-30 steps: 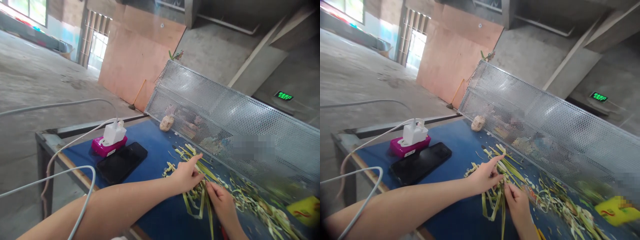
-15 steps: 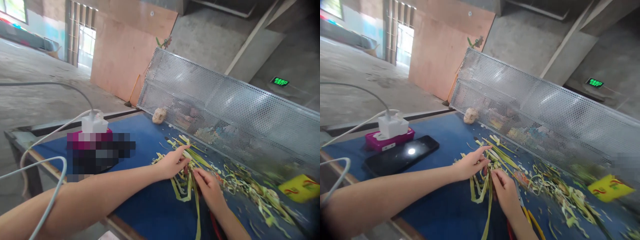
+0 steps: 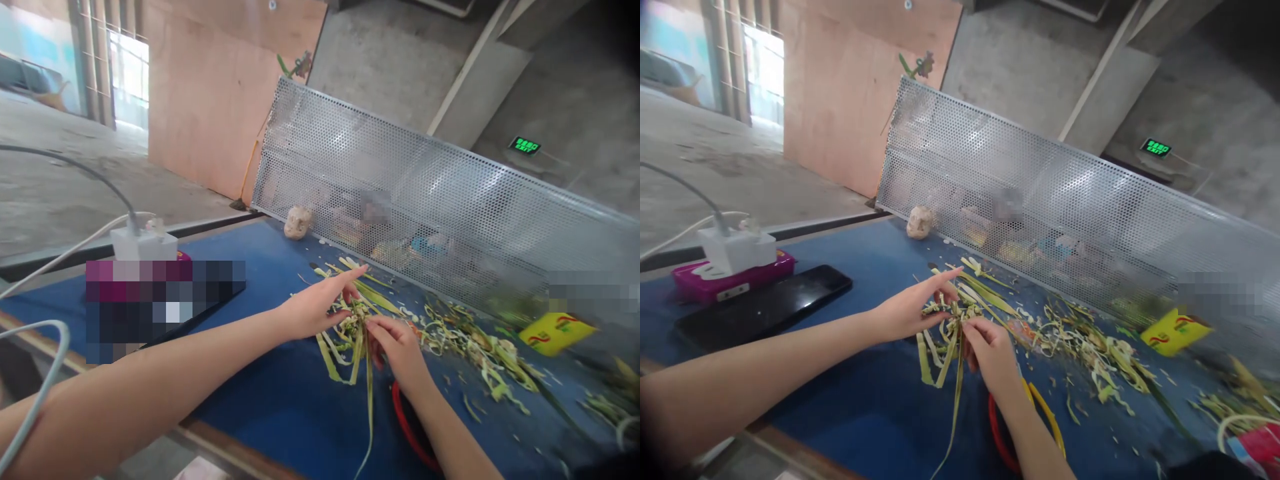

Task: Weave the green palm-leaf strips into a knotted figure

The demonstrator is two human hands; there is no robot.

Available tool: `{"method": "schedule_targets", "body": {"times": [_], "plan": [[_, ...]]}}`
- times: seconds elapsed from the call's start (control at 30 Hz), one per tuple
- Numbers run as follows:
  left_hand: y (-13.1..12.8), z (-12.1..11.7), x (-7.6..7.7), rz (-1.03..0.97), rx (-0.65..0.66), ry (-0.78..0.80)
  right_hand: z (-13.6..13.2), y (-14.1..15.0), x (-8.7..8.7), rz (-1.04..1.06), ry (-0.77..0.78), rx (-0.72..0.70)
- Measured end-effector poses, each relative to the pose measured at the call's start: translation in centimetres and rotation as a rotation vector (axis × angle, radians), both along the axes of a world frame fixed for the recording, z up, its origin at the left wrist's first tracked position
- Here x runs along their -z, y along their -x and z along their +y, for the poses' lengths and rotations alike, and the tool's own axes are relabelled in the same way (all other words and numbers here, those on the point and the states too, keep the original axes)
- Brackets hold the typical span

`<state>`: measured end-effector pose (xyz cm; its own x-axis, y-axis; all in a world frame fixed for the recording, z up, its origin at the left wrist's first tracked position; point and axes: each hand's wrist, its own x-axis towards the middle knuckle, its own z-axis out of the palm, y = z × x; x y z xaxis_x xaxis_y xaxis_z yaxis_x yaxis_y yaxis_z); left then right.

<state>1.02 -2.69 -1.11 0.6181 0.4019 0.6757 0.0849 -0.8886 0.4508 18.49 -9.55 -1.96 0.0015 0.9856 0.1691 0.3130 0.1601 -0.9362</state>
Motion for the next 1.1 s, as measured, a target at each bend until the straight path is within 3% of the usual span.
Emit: {"method": "schedule_targets", "body": {"times": [0.3, 0.4, 0.63, 0.87, 1.1], "plan": [[0.2, -0.7, 0.0, 0.084, -0.006, -0.224, 0.0, 0.5, -0.2, -0.019, -0.013, -0.022], [0.0, -0.8, 0.1, 0.119, 0.007, -0.233, 0.0, 0.4, -0.4, -0.028, -0.011, -0.014], [0.1, -0.7, -0.1, 0.125, 0.007, -0.067, 0.0, 0.5, -0.3, -0.014, 0.002, -0.005], [-0.2, -0.7, 0.3, 0.07, -0.015, -0.014, 0.1, 0.3, -0.1, -0.056, -0.085, -0.021], [0.0, -1.5, -0.7, 0.03, -0.031, 0.252, -0.9, 0.7, -1.1, -0.216, -0.165, 0.023]]}}
